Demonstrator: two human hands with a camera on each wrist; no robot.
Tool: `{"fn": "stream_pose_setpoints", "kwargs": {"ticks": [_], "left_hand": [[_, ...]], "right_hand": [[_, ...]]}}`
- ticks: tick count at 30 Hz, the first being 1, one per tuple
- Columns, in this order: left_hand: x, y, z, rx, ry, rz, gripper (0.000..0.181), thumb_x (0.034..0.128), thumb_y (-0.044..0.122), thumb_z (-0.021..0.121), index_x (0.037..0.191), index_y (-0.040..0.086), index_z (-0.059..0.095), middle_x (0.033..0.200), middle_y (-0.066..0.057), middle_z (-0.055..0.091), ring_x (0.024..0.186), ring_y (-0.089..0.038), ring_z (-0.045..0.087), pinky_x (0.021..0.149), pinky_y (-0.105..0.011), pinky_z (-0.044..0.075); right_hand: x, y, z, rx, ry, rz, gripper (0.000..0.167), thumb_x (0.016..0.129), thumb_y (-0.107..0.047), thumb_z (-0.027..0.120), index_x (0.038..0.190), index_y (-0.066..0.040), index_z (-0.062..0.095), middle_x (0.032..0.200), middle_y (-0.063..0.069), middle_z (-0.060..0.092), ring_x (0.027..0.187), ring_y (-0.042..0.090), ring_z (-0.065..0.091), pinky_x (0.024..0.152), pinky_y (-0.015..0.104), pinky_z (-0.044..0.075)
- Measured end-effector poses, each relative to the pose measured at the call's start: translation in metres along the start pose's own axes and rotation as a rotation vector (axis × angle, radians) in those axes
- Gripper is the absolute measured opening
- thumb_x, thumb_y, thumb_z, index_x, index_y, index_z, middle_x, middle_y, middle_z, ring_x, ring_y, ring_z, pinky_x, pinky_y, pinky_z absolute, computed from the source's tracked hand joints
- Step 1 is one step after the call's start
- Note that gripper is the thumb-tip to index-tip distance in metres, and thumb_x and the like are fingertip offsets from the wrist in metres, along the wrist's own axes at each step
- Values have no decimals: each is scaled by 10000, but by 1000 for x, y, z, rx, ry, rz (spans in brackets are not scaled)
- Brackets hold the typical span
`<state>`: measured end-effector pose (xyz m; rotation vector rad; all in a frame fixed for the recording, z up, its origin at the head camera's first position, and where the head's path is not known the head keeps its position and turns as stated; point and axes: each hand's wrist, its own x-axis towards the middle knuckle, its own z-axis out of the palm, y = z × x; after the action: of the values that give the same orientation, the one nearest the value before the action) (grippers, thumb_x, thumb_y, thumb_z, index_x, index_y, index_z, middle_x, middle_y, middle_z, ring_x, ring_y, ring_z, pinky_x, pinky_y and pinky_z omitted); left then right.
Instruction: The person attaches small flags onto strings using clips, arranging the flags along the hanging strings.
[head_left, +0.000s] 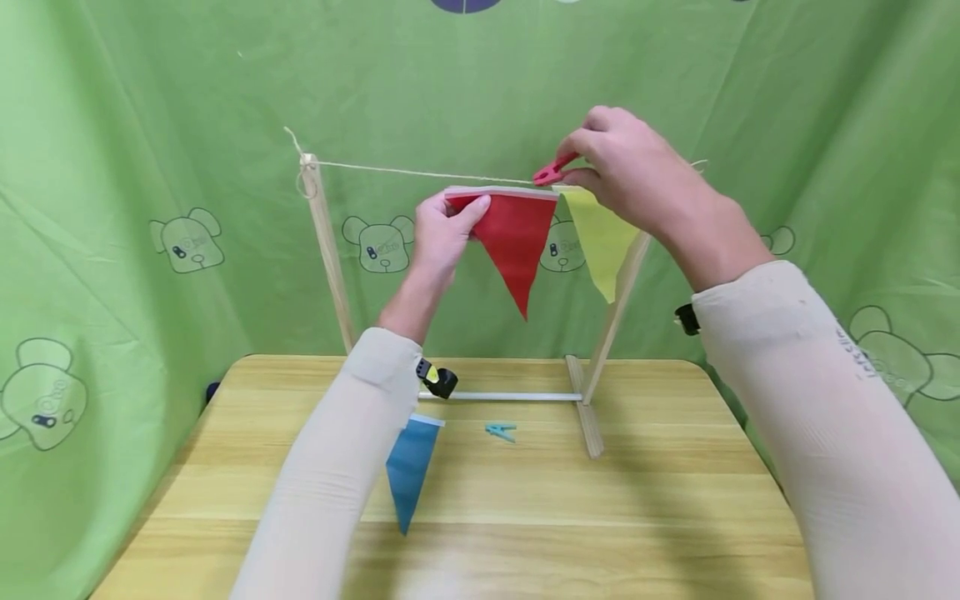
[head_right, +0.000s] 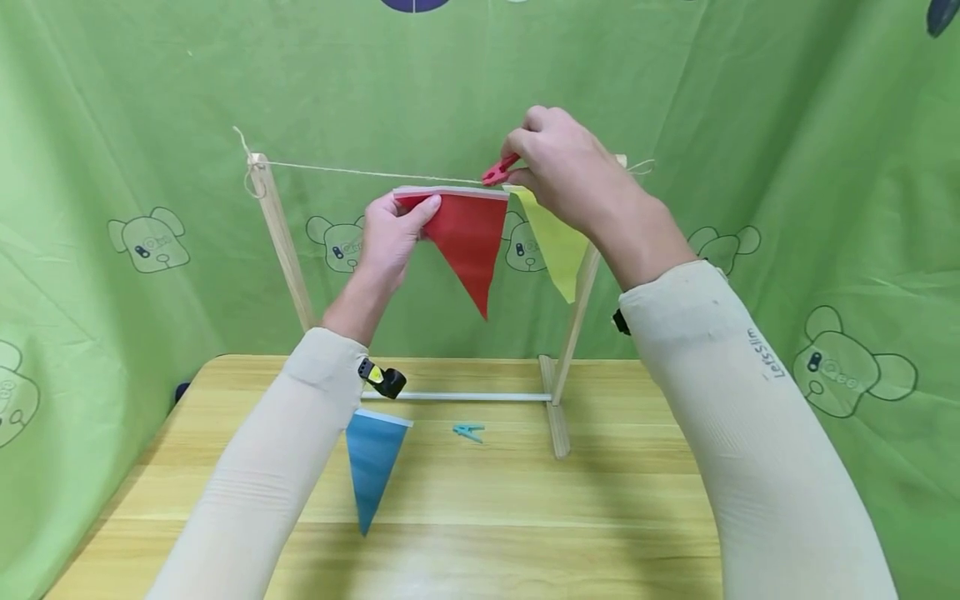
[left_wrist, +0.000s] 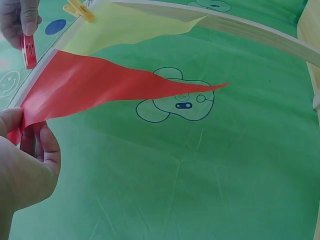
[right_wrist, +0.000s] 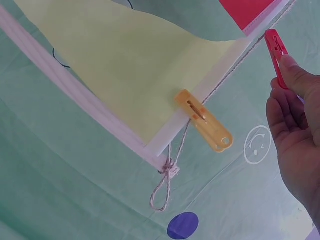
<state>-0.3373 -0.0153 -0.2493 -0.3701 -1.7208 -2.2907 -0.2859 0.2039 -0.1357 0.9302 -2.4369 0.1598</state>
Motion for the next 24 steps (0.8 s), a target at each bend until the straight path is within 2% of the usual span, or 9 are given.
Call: {"fn": "stream_pose_setpoints", "kwargs": {"ticks": [7, 11, 24], "left_hand": [[0, -1, 2, -17, 14, -22, 186, 953, 70, 731, 1114, -24, 723, 854, -23, 669, 694, -135, 606, 652, -284, 534], [-1, -1, 4, -17, 17, -27, 190, 954, 78, 732, 1112, -27, 722, 860, -26, 671, 700, -137, 610, 645, -271, 537], [-1, -1, 9, -18, 16, 2, 192, 951, 74, 737, 1100, -44, 715, 852, -32, 671, 701, -137, 619, 615, -229, 545]], "right_hand": [[2, -2, -1, -13, -31, 8, 211, 930, -63, 757, 1123, 21, 745, 1049, 193, 632, 982, 342, 537, 851, 460, 472], [4, -2, -2, -24, -36, 3, 201, 919, -40, 763, 1106, 32, 751, 1033, 202, 649, 967, 348, 555, 854, 473, 495], [10, -3, -4, -43, -65, -2, 189, 924, -24, 751, 1106, 28, 754, 1021, 200, 641, 954, 342, 551, 848, 460, 518]]}}
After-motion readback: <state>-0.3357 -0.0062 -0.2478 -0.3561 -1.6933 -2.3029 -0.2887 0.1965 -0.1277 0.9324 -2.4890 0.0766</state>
